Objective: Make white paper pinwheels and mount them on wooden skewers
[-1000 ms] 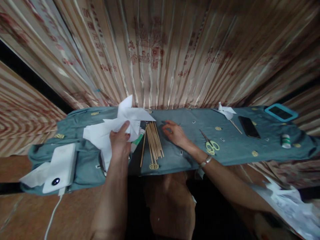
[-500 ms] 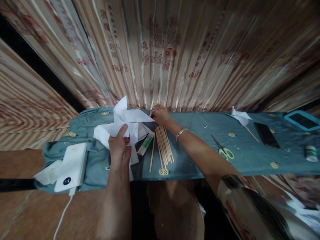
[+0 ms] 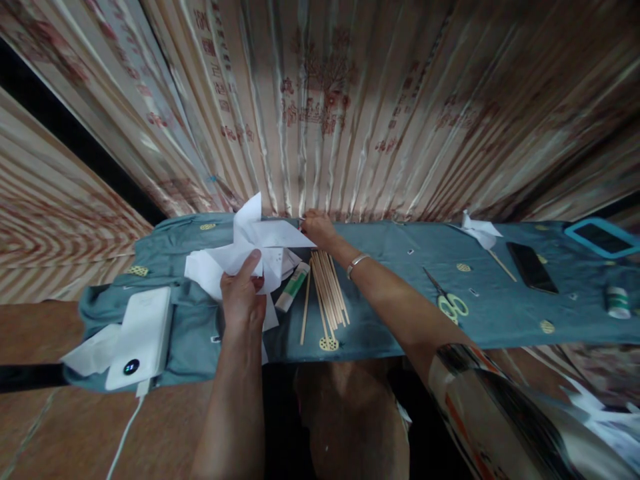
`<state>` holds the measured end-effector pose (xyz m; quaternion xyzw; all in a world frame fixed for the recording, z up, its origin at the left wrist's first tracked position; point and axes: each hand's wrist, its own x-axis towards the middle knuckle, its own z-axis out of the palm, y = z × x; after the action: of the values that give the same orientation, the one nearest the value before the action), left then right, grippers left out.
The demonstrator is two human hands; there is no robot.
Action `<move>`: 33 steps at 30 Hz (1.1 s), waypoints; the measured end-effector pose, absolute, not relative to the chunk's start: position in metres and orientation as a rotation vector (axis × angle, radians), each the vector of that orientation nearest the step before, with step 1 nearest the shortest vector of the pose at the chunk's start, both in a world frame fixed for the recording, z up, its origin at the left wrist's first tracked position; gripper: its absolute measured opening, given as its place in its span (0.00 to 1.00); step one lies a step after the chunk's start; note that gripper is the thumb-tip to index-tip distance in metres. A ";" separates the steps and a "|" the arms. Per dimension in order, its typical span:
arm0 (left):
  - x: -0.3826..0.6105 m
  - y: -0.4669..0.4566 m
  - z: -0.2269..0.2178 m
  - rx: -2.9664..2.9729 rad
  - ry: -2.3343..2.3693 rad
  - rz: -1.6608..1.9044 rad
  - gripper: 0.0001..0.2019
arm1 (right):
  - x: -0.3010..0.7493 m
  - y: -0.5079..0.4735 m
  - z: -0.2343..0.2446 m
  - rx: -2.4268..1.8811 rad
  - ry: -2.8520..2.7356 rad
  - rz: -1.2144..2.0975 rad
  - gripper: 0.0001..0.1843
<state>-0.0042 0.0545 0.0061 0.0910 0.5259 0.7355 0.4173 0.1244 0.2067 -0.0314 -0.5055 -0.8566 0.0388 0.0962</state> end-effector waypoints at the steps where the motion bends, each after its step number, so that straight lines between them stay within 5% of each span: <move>1: -0.004 0.055 0.006 0.233 1.330 1.847 0.14 | 0.124 0.207 -0.030 -1.502 -2.519 0.120 0.12; 14: 0.020 0.056 -0.006 0.379 1.158 1.802 0.17 | 0.266 0.083 -0.069 -1.404 -1.958 0.383 0.08; 33: 0.111 0.056 -0.035 0.674 1.042 1.543 0.13 | 0.332 0.002 -0.059 -1.562 -2.048 0.063 0.12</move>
<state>0.1107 0.0557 -0.0354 0.2845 0.4400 0.6514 0.5488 0.3321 0.0020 -0.0589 -0.5823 -0.7633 0.0234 0.2788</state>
